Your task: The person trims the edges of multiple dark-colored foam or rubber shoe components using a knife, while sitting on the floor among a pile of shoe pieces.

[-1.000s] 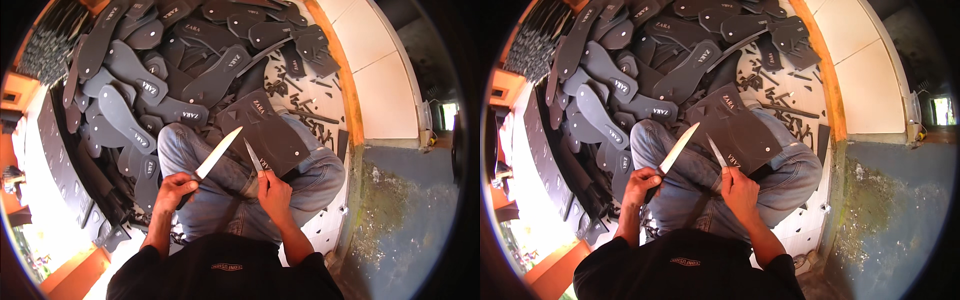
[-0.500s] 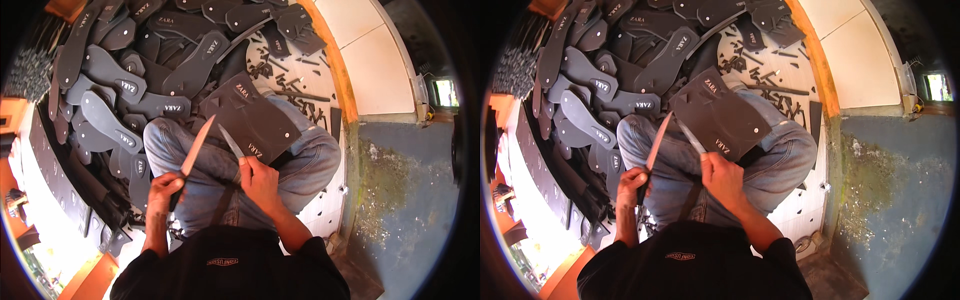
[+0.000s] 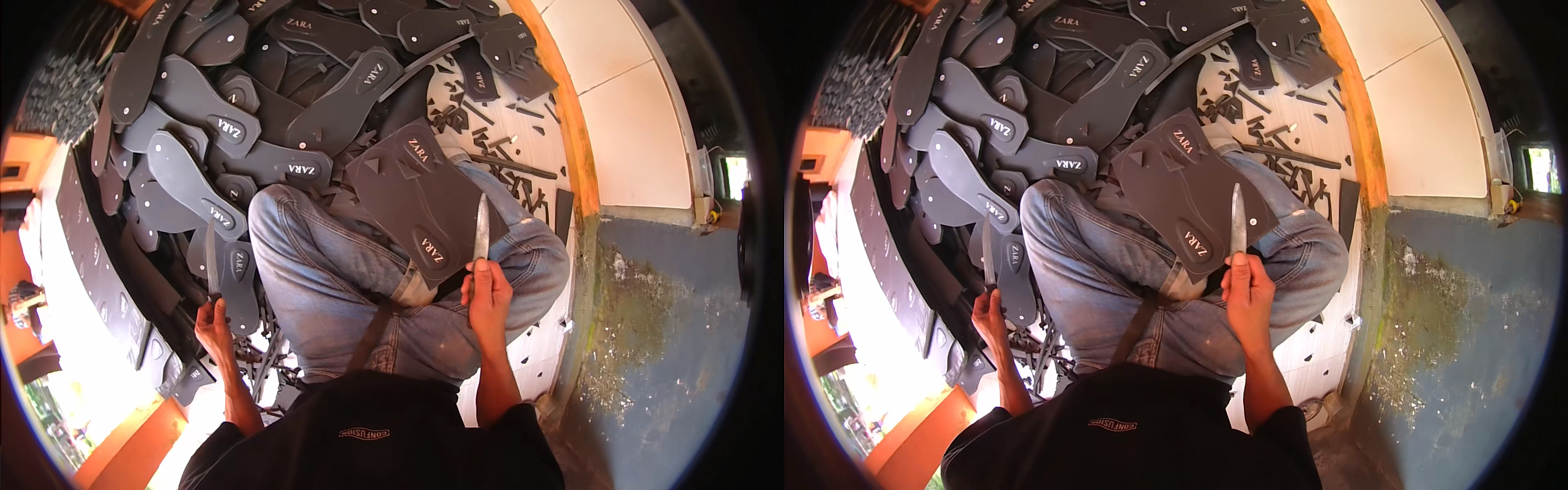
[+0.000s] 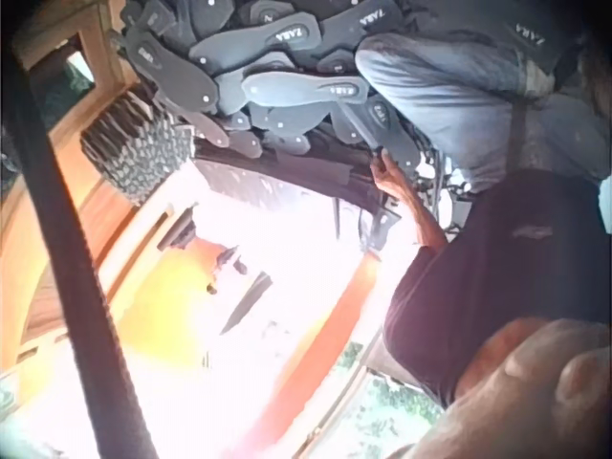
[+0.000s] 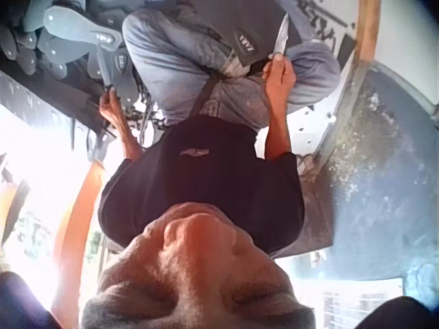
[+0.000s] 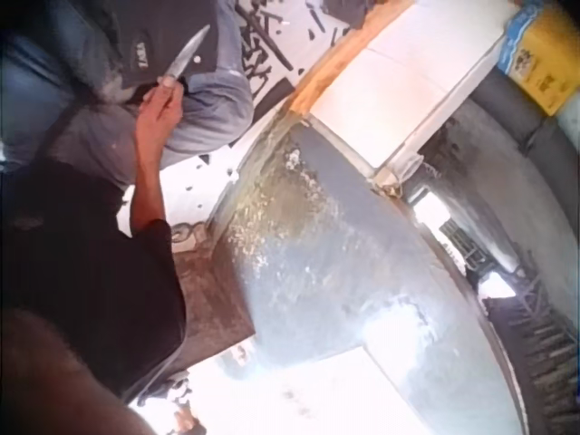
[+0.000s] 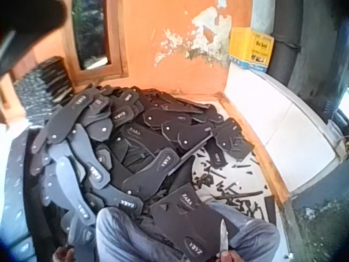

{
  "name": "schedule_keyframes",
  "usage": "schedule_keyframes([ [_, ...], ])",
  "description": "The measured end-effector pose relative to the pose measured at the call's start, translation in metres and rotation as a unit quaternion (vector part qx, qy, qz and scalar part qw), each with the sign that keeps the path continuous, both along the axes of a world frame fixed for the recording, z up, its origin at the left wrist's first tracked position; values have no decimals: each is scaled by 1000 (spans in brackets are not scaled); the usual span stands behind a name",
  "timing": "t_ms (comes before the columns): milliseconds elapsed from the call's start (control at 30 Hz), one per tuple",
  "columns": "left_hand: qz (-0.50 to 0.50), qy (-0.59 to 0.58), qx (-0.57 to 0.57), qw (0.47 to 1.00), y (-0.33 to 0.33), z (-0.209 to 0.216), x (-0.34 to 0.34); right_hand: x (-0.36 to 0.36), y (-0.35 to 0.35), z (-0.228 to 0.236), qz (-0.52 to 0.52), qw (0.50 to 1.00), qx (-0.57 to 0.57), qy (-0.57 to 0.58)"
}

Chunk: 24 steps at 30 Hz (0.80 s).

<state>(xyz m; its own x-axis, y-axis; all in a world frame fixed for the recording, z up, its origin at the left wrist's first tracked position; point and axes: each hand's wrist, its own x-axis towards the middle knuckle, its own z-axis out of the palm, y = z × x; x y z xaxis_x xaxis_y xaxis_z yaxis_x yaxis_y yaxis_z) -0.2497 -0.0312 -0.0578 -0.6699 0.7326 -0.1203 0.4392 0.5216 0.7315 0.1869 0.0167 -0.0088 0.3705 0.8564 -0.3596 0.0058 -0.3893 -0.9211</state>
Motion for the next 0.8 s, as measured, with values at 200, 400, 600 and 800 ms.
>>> schedule_keyframes([
  [200, 34, 87, 124, 988, 6, -16, 17, 2, -21, -14, -29, 995, 21, -90],
  [400, -173, -490, -23, 854, 63, 5, 168, 3, -49, -16, -82, 986, 45, -139],
  [600, -113, -664, -208, 709, 77, -29, 292, 7, -64, -23, -89, 989, 32, -114],
  [800, -49, -774, -77, 626, 93, -21, 308, -1, -55, -14, -103, 989, 26, -100],
])
